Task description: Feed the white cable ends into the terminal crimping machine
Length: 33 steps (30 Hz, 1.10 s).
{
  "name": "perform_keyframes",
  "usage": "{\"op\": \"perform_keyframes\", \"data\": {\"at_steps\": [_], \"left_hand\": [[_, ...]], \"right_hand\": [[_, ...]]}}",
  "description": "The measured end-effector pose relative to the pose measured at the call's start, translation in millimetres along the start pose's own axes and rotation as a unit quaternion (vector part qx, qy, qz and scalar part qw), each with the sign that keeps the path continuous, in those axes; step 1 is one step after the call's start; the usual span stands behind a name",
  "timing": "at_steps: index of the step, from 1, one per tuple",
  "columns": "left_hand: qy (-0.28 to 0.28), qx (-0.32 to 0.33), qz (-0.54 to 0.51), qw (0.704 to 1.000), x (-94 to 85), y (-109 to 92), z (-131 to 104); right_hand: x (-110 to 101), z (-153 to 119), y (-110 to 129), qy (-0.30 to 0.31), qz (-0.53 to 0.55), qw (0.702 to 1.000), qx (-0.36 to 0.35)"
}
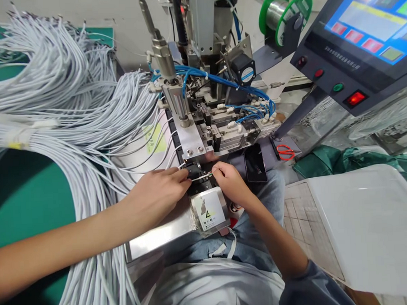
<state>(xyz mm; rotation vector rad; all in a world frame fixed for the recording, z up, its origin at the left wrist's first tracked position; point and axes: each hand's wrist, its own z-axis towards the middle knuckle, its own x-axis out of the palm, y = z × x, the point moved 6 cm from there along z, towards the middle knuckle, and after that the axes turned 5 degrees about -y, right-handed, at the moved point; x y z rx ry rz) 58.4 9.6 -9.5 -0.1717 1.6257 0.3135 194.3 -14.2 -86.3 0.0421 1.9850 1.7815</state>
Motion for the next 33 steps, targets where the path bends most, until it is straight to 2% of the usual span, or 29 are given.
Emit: {"op": "perform_keyframes", "data": {"at_steps": [2,4,6,7,9,10,13,16,19,24,29,33], "left_hand": [[0.002,0.000,0.005,1.000,-0.6,-1,-1],[-0.007,-0.010,0.005,1.000,0.0,1,-1],[-0.019,-0.039,0.009,0.999,0.5,5,-1],[-0.027,-0.058,0.013,0.998,0.4,8,-1],[-0.039,-0.089,0.017,0.995,0.8,13,-2],[-0.047,-0.101,0.016,0.994,1.0,15,-2],[-0.063,-0.099,0.011,0.993,3.7,17,-3],[-0.082,-0.089,0.022,0.992,5.2,17,-4],[-0.095,-0.087,0.023,0.991,4.8,18,-5],[-0.099,-0.080,0.015,0.992,5.6,16,-3],[-0.111,-0.088,0.014,0.990,7.7,16,-3],[-0.112,-0.089,0.010,0.990,5.8,15,-4]], "right_hand": [[-16,-8,10,-0.090,-0.034,0.995,-0.022],[-28,-30,25,-0.186,-0.047,0.980,-0.052],[-27,-61,42,-0.240,-0.045,0.965,-0.096],[-21,-78,50,-0.244,-0.044,0.961,-0.122],[10,-103,60,-0.164,-0.061,0.972,-0.158],[31,-113,62,-0.095,-0.067,0.980,-0.161],[89,-131,59,0.058,-0.037,0.989,-0.129],[126,-134,57,0.125,-0.024,0.988,-0.091],[136,-131,57,0.137,-0.026,0.988,-0.062],[134,-133,54,0.132,0.000,0.991,-0.011],[139,-137,58,0.165,-0.040,0.985,-0.025],[137,-137,56,0.183,0.001,0.983,-0.020]]}}
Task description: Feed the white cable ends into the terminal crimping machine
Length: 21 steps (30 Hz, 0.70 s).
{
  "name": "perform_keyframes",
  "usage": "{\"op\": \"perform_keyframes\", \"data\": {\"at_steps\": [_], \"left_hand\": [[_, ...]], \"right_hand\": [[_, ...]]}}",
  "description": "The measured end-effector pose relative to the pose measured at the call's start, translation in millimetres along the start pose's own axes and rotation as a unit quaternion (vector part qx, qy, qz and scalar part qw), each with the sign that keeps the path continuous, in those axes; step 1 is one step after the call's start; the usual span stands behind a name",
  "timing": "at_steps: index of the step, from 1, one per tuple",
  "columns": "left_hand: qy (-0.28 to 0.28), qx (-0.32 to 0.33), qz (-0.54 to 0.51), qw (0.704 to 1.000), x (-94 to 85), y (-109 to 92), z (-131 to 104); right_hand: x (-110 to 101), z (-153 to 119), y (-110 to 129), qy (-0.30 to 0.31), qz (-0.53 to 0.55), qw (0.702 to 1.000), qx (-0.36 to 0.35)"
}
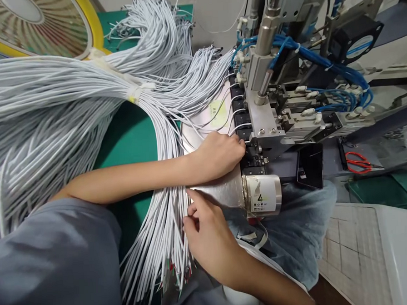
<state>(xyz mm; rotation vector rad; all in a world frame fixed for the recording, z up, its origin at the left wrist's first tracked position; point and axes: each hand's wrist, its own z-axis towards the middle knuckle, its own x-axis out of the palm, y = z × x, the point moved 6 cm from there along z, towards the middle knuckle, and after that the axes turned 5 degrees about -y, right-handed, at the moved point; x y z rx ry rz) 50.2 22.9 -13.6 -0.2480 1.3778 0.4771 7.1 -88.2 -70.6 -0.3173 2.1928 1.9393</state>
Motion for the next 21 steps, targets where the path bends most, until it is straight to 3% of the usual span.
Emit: {"op": "perform_keyframes", "data": {"at_steps": [4,8,13,19,21], "left_hand": [[-0.014,0.025,-0.035,0.999,-10.5,-10,-2],[-0.051,0.101,-0.133,0.985,-23.3,-32,-10],[-0.097,0.174,-0.220,0.955,-30.7,-50,-19],[-0.060,0.171,-0.309,0.934,-25.8,-47,-17],[-0.034,0.150,-0.350,0.924,-22.9,-42,-14]], "right_hand": [[-8,-3,-4,-0.012,-0.028,0.999,0.011],[-22,-10,-7,-0.005,-0.134,0.991,0.020],[-54,-17,-8,-0.012,-0.182,0.983,-0.022],[-98,-14,-9,-0.021,-0.168,0.986,-0.002],[-119,-9,-7,-0.067,-0.141,0.988,0.008]]}}
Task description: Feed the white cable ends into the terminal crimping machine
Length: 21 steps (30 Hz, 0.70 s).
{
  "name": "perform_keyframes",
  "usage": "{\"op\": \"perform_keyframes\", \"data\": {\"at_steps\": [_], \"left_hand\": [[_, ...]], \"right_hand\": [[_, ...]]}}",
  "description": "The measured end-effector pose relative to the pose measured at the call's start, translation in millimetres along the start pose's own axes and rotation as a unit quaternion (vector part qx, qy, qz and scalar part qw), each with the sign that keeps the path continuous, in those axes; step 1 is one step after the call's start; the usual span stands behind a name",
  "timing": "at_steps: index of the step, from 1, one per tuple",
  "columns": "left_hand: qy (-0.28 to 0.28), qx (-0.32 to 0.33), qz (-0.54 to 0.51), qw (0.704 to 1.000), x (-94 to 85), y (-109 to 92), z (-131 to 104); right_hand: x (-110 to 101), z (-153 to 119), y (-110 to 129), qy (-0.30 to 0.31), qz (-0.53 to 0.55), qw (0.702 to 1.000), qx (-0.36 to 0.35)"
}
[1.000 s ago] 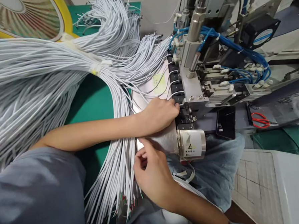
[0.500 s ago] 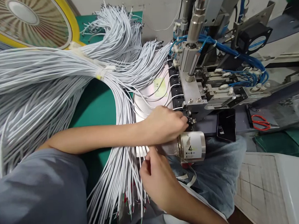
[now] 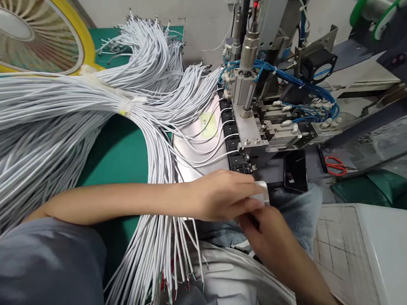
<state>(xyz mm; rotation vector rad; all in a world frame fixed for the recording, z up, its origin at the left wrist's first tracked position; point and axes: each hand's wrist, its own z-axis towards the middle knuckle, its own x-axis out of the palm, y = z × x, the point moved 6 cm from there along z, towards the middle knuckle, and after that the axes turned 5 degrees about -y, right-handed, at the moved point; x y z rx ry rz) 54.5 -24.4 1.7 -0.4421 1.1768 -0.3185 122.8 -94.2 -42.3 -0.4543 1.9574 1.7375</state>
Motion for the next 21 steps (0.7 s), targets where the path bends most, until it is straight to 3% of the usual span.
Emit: {"op": "perform_keyframes", "data": {"at_steps": [3,5,10,13,18,21], "left_hand": [[-0.012,-0.029,-0.040,0.999,-6.2,10,2],[-0.038,-0.039,-0.055,0.997,-12.1,17,4],[-0.127,-0.046,-0.104,0.985,-26.1,25,9],[-0.179,-0.056,-0.109,0.976,-31.2,26,8],[-0.176,-0.047,-0.143,0.973,-28.2,25,8],[-0.161,-0.032,-0.159,0.973,-27.5,25,9]], "right_hand": [[-35,11,-6,-0.151,0.083,0.985,0.021],[-48,17,-12,-0.213,0.159,0.963,0.035],[-44,30,-13,-0.217,0.352,0.910,0.033],[-37,35,-11,-0.225,0.394,0.890,0.034],[-35,37,-8,-0.252,0.363,0.897,-0.016],[-41,37,-4,-0.247,0.311,0.917,-0.045]]}}
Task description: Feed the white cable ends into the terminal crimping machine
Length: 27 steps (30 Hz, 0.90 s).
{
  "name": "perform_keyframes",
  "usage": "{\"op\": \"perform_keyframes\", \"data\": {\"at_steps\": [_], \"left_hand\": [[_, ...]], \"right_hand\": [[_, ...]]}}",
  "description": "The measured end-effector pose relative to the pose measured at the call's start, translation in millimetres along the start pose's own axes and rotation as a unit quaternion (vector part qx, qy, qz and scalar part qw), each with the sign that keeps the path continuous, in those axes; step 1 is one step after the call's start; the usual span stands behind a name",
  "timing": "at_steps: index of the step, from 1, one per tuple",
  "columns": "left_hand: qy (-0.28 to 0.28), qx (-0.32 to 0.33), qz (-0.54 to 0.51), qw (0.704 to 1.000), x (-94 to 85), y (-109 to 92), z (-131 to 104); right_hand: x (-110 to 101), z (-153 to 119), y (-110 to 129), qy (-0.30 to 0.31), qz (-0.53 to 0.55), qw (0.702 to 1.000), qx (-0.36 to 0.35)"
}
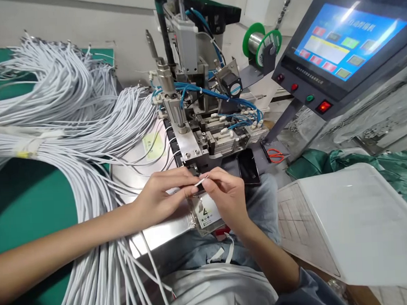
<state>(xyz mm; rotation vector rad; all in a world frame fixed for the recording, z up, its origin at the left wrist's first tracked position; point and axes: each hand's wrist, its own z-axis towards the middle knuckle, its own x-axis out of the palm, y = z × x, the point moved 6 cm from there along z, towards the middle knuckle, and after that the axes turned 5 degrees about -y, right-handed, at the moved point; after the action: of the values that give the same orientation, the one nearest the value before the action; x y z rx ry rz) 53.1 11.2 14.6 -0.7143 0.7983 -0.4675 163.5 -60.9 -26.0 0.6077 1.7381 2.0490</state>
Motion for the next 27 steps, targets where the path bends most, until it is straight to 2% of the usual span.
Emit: {"op": "perform_keyframes", "data": {"at_steps": [4,8,10,14,17,19,22,24,27], "left_hand": [[0.037,0.025,0.039,0.998,1.2,2,1],[0.076,0.046,0.068,0.994,4.9,5,0],[0.074,0.041,0.062,0.994,5.8,6,0],[0.048,0.047,0.050,0.996,6.2,4,-2],[0.042,0.068,0.100,0.992,5.6,1,-3],[0.060,0.087,0.180,0.978,6.1,0,-3],[0.090,0.115,0.283,0.948,7.5,2,-3],[0.090,0.108,0.280,0.950,7.4,4,-3],[0.075,0.062,0.192,0.977,7.9,7,-2]], "right_hand": [[-7,9,15,0.048,-0.109,0.992,-0.051],[-7,14,17,0.122,-0.153,0.979,-0.056],[-7,14,16,0.104,-0.141,0.982,-0.066],[-4,5,9,0.014,-0.102,0.992,-0.077],[-3,-1,10,-0.038,-0.148,0.980,-0.126],[-2,0,15,-0.031,-0.213,0.963,-0.165],[1,7,14,0.052,-0.267,0.950,-0.156],[2,10,12,0.084,-0.251,0.954,-0.141],[1,9,12,0.040,-0.190,0.968,-0.156]]}}
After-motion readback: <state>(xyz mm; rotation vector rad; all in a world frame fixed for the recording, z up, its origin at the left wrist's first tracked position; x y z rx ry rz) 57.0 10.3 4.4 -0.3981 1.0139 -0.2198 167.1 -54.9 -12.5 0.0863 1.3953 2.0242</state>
